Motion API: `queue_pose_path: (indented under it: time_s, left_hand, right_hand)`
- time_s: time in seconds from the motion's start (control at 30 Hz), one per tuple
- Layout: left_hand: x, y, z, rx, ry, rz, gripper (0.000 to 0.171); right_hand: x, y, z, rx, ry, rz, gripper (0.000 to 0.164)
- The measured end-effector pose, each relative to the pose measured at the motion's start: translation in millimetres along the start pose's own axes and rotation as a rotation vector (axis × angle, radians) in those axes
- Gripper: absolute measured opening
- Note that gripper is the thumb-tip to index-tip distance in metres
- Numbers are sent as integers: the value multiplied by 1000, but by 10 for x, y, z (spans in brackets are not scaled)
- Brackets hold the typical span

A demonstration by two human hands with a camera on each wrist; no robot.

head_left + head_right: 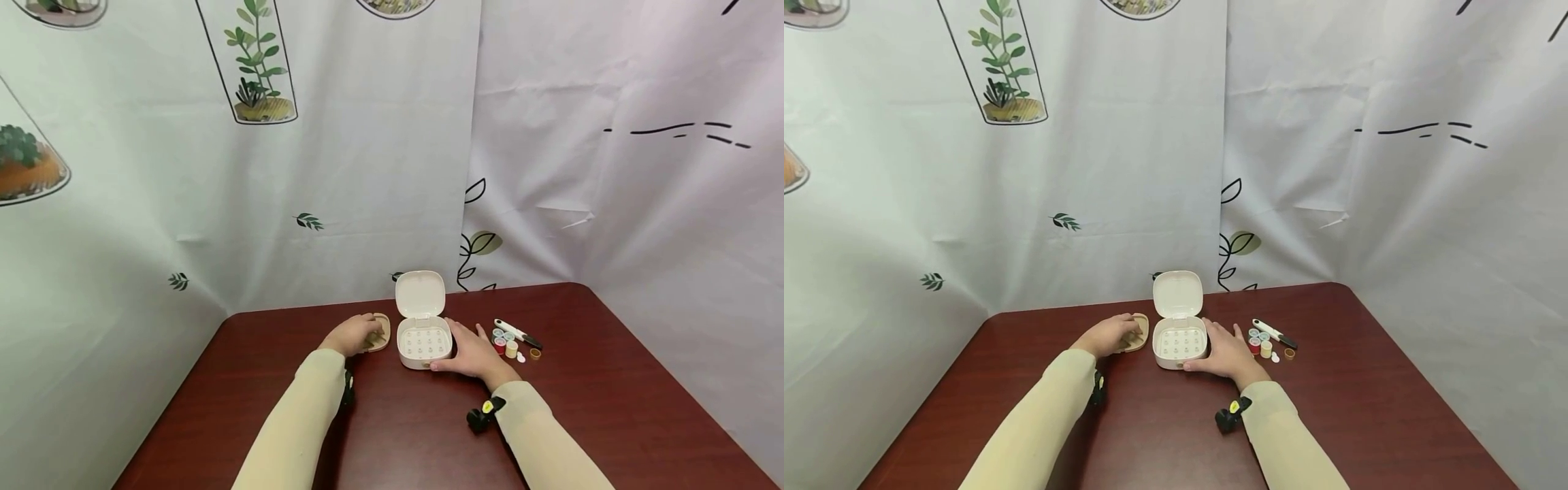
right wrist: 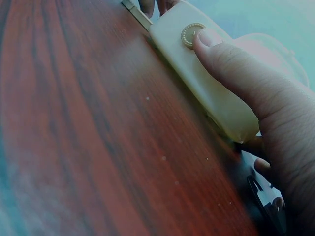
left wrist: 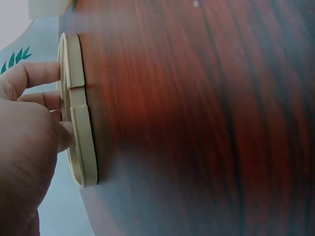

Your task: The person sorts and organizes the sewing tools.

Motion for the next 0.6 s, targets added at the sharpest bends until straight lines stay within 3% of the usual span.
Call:
queue_pose_path:
  time_s: [0.33,0.6]
  left_hand:
    - [-53,-77,34,-12,98,-7,38]
    - [-49,-146,74,-7,78,-63,41]
  right_hand:
    - [14,0,17,0,-4,8,122]
    - [25,16,19,6,-20,12,124]
Point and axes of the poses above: each hand's wrist, its own x-axis away from the middle knuckle, its own y-axis out of the back of the hand, z = x × y, the point moved 1 cm from there along -x, towards the middle knuckle, and after that the axes turned 1 degree about z, right-handed, at the moved point
